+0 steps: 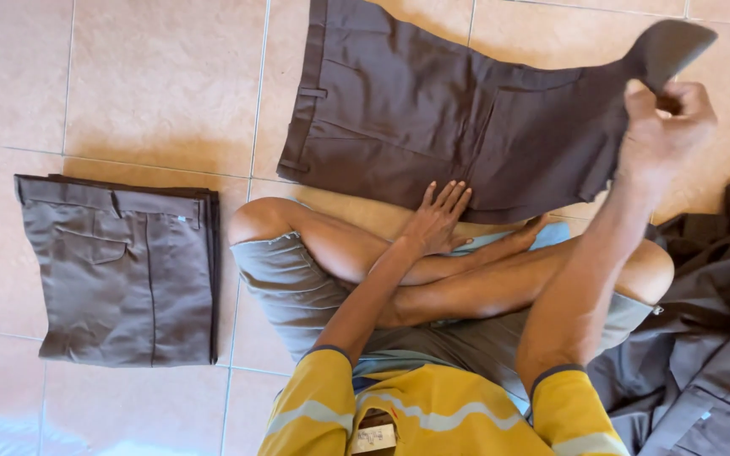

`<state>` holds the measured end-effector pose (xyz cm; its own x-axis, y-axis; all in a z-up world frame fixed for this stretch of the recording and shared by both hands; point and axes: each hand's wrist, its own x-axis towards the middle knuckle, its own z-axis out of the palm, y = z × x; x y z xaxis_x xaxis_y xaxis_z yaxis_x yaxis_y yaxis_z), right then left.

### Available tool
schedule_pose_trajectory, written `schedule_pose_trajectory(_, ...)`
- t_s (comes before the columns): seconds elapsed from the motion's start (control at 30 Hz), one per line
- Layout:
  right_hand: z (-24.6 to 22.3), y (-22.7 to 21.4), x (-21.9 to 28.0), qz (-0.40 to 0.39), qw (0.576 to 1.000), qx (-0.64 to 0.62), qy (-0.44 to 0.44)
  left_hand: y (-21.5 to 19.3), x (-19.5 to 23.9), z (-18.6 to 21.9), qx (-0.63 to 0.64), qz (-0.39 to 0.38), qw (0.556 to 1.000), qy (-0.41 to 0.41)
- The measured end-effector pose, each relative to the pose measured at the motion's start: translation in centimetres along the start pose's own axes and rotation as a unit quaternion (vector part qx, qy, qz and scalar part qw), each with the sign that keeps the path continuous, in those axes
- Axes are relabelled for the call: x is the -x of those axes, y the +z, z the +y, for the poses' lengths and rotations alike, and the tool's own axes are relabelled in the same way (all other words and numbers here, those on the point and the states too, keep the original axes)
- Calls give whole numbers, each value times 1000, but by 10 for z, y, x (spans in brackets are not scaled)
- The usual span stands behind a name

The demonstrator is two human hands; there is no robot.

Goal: The person sits cross-legged on a tiled floor and folds multiple pairs of dark trousers one by one. Each pair is laid flat, smoothed, and folded into a compact rectangle before being placed in a growing stack to the left.

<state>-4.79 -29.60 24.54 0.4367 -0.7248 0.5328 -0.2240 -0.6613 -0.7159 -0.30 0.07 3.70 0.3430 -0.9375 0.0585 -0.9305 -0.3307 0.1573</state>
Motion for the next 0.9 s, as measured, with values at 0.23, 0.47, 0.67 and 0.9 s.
schedule_pose_trajectory(0.23,-194,164,57,-101,974,-109,-168,2,-1,-7,58,-22,997,-42)
schedule_pose_trajectory(0.47,-73,179,146,-334,920,153,136,36,-6,-13,163,-32,978,-129)
schedule_pose_trajectory(0.67,86,200,202,-278,903,69,321,21,-1,-11,152,-58,981,-106)
schedule_pose_trajectory(0.9,147,145,174,-192,890,-4,414,9,30,-23,282,-38,947,-147)
